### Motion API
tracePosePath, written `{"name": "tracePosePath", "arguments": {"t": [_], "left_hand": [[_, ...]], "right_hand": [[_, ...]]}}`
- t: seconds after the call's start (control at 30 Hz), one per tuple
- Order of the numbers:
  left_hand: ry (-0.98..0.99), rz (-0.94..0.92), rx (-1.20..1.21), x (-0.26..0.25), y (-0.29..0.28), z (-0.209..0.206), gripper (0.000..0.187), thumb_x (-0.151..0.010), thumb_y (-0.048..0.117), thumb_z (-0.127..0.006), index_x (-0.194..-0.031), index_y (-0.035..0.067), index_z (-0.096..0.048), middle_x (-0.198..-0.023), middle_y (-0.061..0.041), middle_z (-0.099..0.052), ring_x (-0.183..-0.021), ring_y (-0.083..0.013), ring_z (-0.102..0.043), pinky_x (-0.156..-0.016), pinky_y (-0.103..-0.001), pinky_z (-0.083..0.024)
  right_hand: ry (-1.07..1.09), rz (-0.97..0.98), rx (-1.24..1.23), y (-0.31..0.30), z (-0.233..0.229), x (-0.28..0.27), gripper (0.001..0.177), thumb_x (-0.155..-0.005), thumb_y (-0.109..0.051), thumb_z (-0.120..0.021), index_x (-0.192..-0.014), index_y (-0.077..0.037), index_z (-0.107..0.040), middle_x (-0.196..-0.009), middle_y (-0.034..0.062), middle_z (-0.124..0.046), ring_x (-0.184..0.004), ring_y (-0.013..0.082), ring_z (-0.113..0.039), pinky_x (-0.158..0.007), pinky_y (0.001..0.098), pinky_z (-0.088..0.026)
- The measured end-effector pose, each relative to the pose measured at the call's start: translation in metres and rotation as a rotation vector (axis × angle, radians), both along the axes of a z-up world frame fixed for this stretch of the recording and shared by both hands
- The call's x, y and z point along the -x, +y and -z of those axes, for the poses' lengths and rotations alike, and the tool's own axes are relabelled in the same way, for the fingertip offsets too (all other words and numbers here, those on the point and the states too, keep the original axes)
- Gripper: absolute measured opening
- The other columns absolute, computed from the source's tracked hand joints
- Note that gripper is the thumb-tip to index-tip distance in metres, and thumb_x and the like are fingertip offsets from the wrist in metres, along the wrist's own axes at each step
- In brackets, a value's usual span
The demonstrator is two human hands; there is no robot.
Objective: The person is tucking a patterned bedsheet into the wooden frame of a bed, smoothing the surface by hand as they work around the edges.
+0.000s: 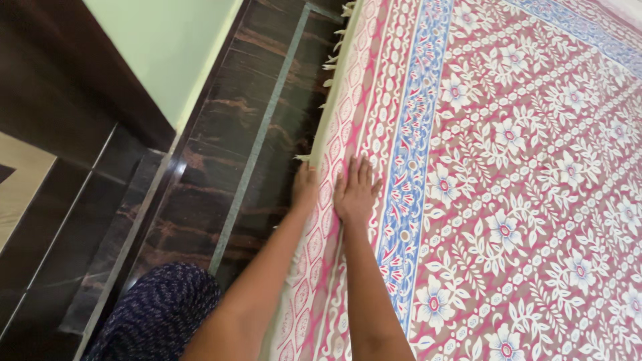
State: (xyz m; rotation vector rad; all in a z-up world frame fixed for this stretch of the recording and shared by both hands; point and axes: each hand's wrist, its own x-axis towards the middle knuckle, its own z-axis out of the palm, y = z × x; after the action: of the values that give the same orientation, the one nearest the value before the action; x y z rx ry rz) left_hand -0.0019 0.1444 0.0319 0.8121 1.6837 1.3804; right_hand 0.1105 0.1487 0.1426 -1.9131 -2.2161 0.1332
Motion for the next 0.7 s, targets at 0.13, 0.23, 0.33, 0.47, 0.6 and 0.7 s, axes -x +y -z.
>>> {"name": "tracePosePath", "arguments": {"t": [0.13, 0.23, 0.33, 0.47, 0.6, 0.7], "left_hand": [[0.029, 0.049, 0.413, 0.025, 0.011, 0.055, 0.065, -0.104, 0.043, -0.046, -0.158, 0.008, -0.035, -0.151, -0.026, -0.049, -0.138, -0.0442, -0.048, -0.114, -0.049, -0.039], [-0.180, 0.092, 0.498, 0.029, 0.015, 0.064, 0.074, -0.098, 0.034, -0.053, -0.162, 0.015, -0.022, -0.152, -0.024, -0.048, -0.136, -0.0385, -0.051, -0.111, -0.045, -0.043], [-0.352, 0.136, 0.300, 0.032, 0.027, 0.064, 0.080, -0.092, 0.018, -0.054, -0.162, 0.018, -0.016, -0.151, -0.017, -0.053, -0.132, -0.0332, -0.056, -0.106, -0.041, -0.045], [-0.300, 0.245, 0.151, 0.039, 0.046, 0.051, 0.067, -0.084, 0.006, -0.050, -0.150, 0.011, -0.053, -0.133, -0.020, -0.071, -0.122, -0.0345, -0.068, -0.103, -0.039, -0.050], [-0.009, 0.275, 0.372, 0.049, 0.058, 0.027, 0.048, -0.089, 0.020, -0.046, -0.127, 0.006, -0.071, -0.120, -0.024, -0.072, -0.113, -0.0391, -0.069, -0.097, -0.043, -0.051], [0.014, 0.307, 0.424, 0.054, 0.061, 0.030, 0.051, -0.094, 0.034, -0.042, -0.116, -0.001, -0.072, -0.121, -0.024, -0.070, -0.113, -0.0402, -0.067, -0.096, -0.046, -0.049]], "right_hand": [[0.036, -0.016, -0.044, -0.004, -0.010, 0.002, 0.065, -0.104, -0.048, -0.029, -0.163, -0.019, -0.031, -0.170, 0.0102, -0.026, -0.158, 0.0286, -0.021, -0.126, 0.0586, -0.004], [0.073, -0.018, -0.070, -0.007, -0.015, 0.005, 0.063, -0.104, -0.045, -0.034, -0.161, -0.018, -0.035, -0.168, 0.0114, -0.030, -0.156, 0.0293, -0.024, -0.125, 0.0593, -0.006], [0.094, -0.023, -0.085, -0.008, -0.017, 0.005, 0.062, -0.104, -0.044, -0.037, -0.160, -0.017, -0.037, -0.167, 0.0122, -0.032, -0.156, 0.0299, -0.026, -0.126, 0.0592, -0.007], [0.114, -0.024, -0.089, -0.009, -0.019, 0.005, 0.062, -0.104, -0.044, -0.038, -0.159, -0.016, -0.039, -0.167, 0.0126, -0.033, -0.155, 0.0306, -0.027, -0.125, 0.0592, -0.008], [0.117, -0.022, -0.100, -0.010, -0.021, 0.006, 0.061, -0.104, -0.043, -0.039, -0.158, -0.016, -0.041, -0.166, 0.0129, -0.035, -0.155, 0.0309, -0.028, -0.125, 0.0591, -0.009], [0.114, -0.021, -0.106, -0.012, -0.021, 0.006, 0.061, -0.104, -0.043, -0.039, -0.158, -0.016, -0.042, -0.166, 0.0133, -0.035, -0.155, 0.0312, -0.029, -0.125, 0.0594, -0.009]]}}
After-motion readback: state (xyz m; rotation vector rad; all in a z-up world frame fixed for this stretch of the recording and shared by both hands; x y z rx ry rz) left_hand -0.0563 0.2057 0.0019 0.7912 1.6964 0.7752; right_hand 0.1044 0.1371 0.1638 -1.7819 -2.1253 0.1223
